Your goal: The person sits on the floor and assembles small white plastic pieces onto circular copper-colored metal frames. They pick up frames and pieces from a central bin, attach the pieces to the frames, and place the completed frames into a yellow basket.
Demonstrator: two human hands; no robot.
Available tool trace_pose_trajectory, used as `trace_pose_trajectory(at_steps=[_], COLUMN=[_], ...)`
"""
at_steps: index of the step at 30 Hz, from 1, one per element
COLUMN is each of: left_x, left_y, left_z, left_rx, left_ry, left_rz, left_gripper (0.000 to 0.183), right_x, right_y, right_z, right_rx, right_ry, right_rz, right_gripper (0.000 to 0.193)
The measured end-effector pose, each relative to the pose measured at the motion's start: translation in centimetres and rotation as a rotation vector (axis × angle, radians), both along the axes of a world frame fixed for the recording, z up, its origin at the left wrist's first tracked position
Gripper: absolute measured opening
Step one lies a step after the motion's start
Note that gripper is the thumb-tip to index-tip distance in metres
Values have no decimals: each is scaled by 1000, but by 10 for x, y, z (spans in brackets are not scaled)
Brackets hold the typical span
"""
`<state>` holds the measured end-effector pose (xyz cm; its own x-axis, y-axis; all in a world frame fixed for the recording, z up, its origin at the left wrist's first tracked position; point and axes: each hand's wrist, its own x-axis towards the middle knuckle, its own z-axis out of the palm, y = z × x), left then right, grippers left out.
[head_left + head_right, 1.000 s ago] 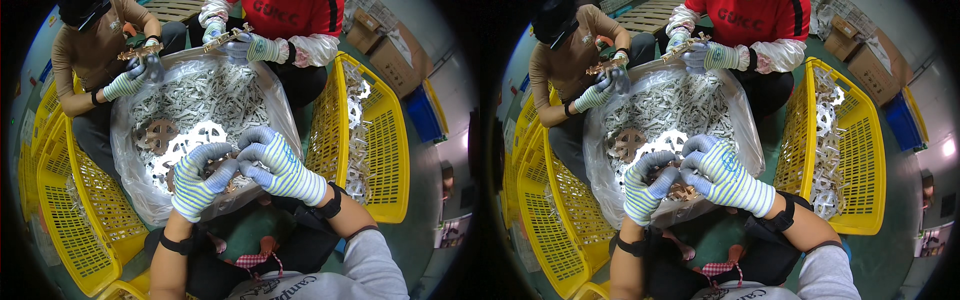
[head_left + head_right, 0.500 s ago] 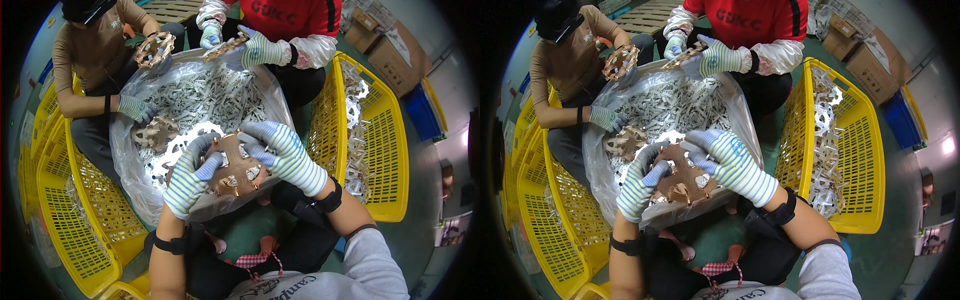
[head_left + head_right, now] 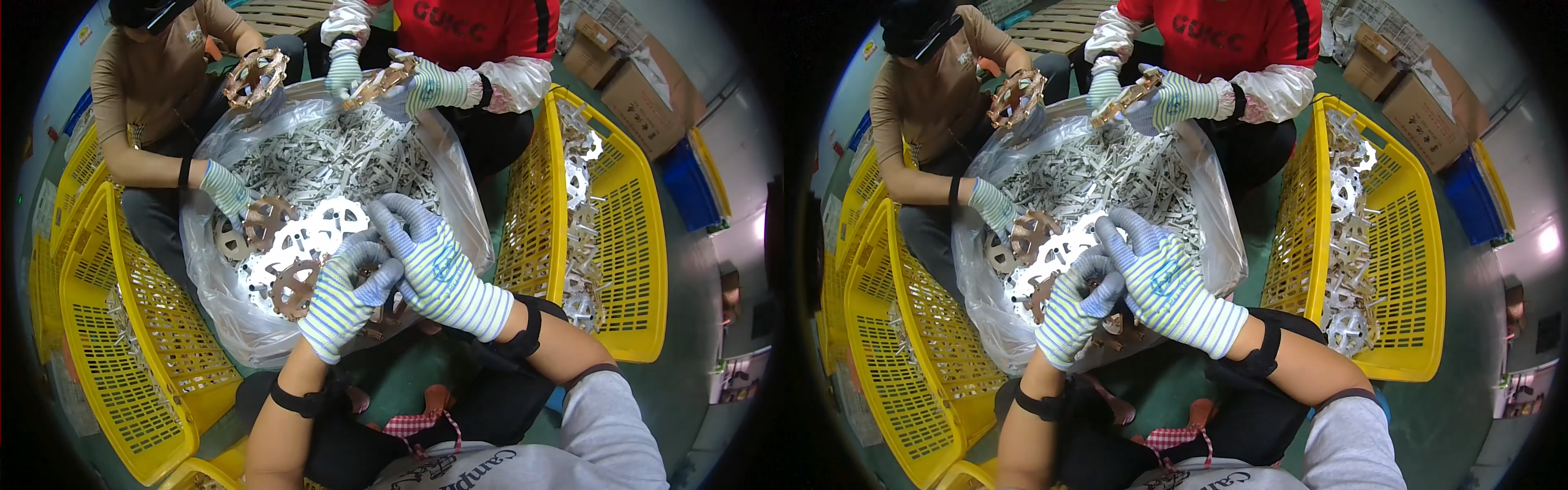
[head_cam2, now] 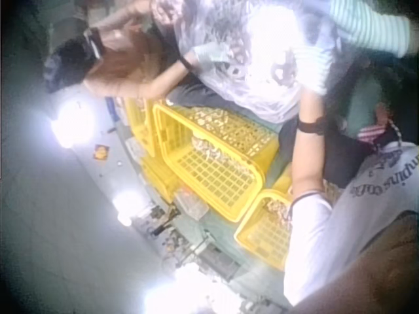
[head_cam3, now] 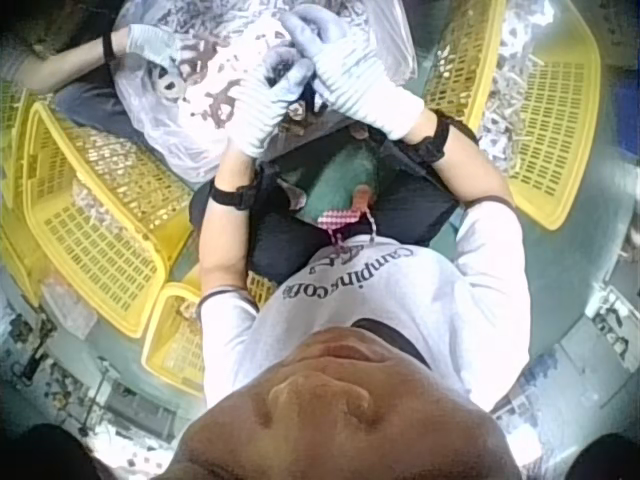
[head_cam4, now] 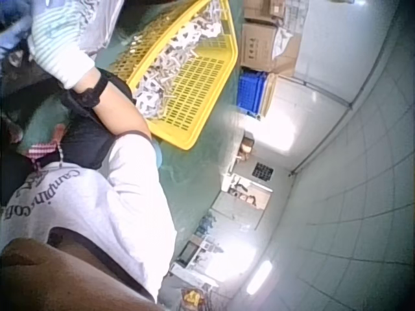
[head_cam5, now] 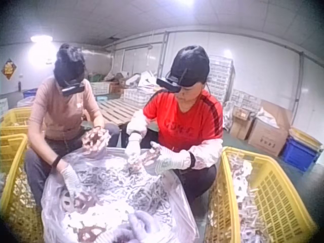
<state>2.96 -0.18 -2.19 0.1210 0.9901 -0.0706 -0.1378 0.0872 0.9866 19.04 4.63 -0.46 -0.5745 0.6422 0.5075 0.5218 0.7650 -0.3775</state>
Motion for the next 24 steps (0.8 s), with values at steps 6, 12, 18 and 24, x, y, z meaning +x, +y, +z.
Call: trace_pose_trajectory(at_steps=[6, 12, 18, 24], left_x=[-7, -14, -11, -9], left_y=[0, 1, 6, -1], left_z=[9, 15, 2, 10], left_rx=[-2, 157, 128, 7], left_ry=[42, 201, 87, -7], left_rz=[65, 164, 209, 75], left_gripper=[21, 19, 46, 44], right_x=[7, 23, 23, 26], right_y=[-1, 5, 9, 10], right_z=[6, 8, 11, 11], right_rx=[-7, -363, -240, -345], right_ry=[113, 174, 319, 370], right_rz=[101, 186, 55, 122], right_gripper=[56, 28, 15, 17])
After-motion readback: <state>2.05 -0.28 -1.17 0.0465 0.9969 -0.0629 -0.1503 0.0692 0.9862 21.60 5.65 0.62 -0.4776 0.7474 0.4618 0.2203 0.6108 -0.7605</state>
